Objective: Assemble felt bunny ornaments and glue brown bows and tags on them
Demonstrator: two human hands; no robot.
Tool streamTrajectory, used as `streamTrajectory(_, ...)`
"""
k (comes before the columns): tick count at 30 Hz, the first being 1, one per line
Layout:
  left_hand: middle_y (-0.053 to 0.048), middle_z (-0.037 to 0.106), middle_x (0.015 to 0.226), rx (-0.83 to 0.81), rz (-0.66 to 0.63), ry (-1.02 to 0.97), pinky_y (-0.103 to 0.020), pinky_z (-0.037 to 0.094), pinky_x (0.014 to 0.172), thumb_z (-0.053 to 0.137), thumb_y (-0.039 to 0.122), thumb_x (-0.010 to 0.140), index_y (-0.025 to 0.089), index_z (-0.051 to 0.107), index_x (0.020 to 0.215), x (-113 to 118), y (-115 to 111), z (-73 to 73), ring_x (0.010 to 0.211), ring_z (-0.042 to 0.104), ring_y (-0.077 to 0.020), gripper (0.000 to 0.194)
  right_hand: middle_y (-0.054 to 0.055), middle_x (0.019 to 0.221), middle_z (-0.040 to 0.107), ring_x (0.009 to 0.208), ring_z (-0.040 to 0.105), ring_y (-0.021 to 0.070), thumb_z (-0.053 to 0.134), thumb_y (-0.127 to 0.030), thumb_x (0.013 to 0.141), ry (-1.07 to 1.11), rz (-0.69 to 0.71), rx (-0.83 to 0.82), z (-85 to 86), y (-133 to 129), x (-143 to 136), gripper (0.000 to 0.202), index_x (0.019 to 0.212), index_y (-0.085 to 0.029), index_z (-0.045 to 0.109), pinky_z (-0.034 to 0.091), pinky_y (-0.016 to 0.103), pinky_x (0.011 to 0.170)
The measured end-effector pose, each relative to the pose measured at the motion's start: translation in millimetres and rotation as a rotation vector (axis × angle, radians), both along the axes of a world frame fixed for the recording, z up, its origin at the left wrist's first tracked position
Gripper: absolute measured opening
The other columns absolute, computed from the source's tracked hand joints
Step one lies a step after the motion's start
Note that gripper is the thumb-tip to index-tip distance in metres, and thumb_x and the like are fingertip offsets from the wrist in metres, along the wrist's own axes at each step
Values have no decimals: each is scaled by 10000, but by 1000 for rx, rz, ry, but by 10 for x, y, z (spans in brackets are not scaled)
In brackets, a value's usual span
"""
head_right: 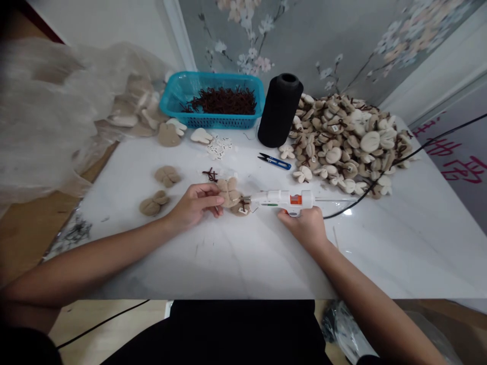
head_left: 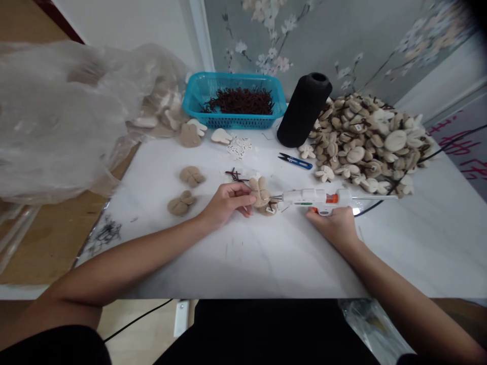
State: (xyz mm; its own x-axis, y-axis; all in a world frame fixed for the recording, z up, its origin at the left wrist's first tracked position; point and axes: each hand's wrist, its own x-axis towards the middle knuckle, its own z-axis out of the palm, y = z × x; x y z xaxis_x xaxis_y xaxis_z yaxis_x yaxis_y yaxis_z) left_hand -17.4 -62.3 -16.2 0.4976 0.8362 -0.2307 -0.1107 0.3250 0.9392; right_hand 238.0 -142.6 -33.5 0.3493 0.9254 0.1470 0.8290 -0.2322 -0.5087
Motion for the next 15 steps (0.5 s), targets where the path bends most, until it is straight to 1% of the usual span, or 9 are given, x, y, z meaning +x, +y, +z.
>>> streamTrajectory(2, 5, 622, 570, -12, 3, -59, -195, 484, 407, 730, 214, 623, 126, 630, 720, -17, 10, 1, 467, 604, -122, 164, -33, 341, 296, 358, 366, 105, 572, -411, 653, -40, -7, 19, -9, 13, 24, 458, 394, -240, 234, 279, 255, 404)
streamTrajectory(4, 5, 618, 581, -22, 17, -91, -192, 469, 391, 718, 205, 616, 123, 628, 714, -28, 16, 9, 462, 599, -120, 156, -13, 367, 373, 401, 445, 145, 568, -487, 683, -97, -24, 47, -24, 38, 90, 431, 417, -225, 352, 318, 272, 446)
streamTrajectory(6, 11, 602, 564, -31, 36, -101, -196, 461, 381, 711, 202, 614, 127, 613, 696, -31, 17, 19, 453, 592, -121, 148, 29, 455, 506, 493, 531, 197, 542, -567, 715, -163, -63, 88, -44, 73, 204, 421, 521, -195, 508, 357, 296, 501)
streamTrajectory(8, 25, 572, 533, -38, 67, -111, -201, 451, 370, 706, 202, 614, 135, 589, 674, -32, 15, 25, 442, 584, -125, 147, 79, 586, 606, 593, 580, 243, 492, -618, 752, -227, -96, 102, -70, 111, 349, 468, 660, -173, 603, 378, 321, 548)
streamTrajectory(12, 40, 542, 511, -10, 166, -120, -202, 426, 359, 681, 188, 612, 146, 561, 664, -42, 31, 25, 424, 568, -123, 138, 148, 722, 650, 681, 587, 283, 445, -647, 786, -322, -90, 58, -129, 170, 611, 548, 783, -139, 650, 386, 353, 598)
streamTrajectory(15, 31, 553, 522, 64, 235, -102, -204, 412, 365, 649, 172, 595, 143, 557, 664, -63, 74, 27, 423, 561, -121, 118, 151, 781, 648, 745, 578, 297, 452, -639, 791, -349, -88, 65, -156, 204, 689, 548, 875, -137, 655, 394, 368, 638)
